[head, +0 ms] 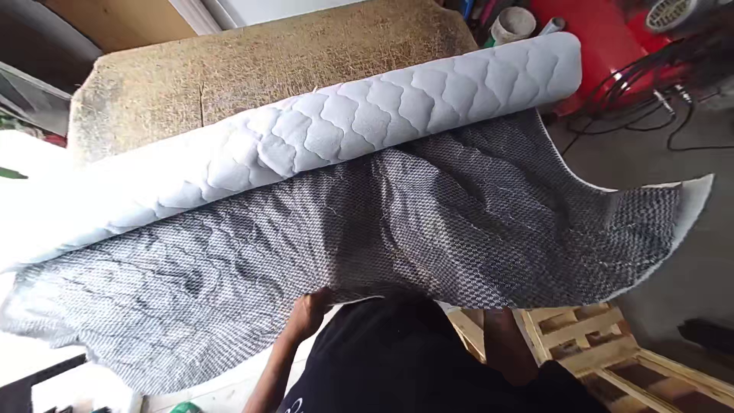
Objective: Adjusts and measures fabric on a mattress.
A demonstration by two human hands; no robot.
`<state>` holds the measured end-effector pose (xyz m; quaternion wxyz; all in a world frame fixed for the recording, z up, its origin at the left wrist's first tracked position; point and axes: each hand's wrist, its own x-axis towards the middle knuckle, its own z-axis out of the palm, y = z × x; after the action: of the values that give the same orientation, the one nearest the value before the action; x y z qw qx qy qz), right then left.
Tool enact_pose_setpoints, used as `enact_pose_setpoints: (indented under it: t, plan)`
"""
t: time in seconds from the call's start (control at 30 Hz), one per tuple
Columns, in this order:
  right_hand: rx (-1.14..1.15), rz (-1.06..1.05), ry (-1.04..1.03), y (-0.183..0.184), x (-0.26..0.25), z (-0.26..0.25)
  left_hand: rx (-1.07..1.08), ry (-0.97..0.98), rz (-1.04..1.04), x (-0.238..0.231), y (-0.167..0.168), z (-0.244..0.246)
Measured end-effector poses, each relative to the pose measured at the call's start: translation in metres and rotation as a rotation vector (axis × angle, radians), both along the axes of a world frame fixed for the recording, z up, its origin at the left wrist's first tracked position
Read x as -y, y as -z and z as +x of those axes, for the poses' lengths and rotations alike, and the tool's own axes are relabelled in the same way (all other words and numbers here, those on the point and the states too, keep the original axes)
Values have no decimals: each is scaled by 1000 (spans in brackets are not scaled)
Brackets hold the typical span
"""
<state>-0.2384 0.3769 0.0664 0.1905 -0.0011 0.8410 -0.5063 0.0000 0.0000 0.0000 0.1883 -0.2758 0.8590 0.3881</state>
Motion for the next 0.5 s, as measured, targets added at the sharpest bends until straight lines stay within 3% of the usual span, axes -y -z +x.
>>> enact_pose_setpoints:
  t: [0.03,0.07,0.1,0.13,0.17,0.2,0.27,0.37,0.5]
  plan:
    - [360,327,68,-26,24,-14,28,56,41,-4,5,7]
    - [134,325,242,2,24,2,65,114,83,-7,9,14]
    - [89,270,322,17,19,8,105,168,129,-10,14,20]
    - [422,214,301,4,11,-4,132,214,182,-12,18,27]
    - [530,63,381,22,-7,-3,146,255,233,-15,22,34]
    - [320,-105,501,76,-31,19,136,289,283,-20,28,42]
    - [290,-272,647,135,-65,48,91,345,394,-32,39,59]
    - [423,-199,655,147,-94,87,91,341,534,-67,51,86]
    - [405,-116,539,161,-127,112,102,188,696,-93,63,111]
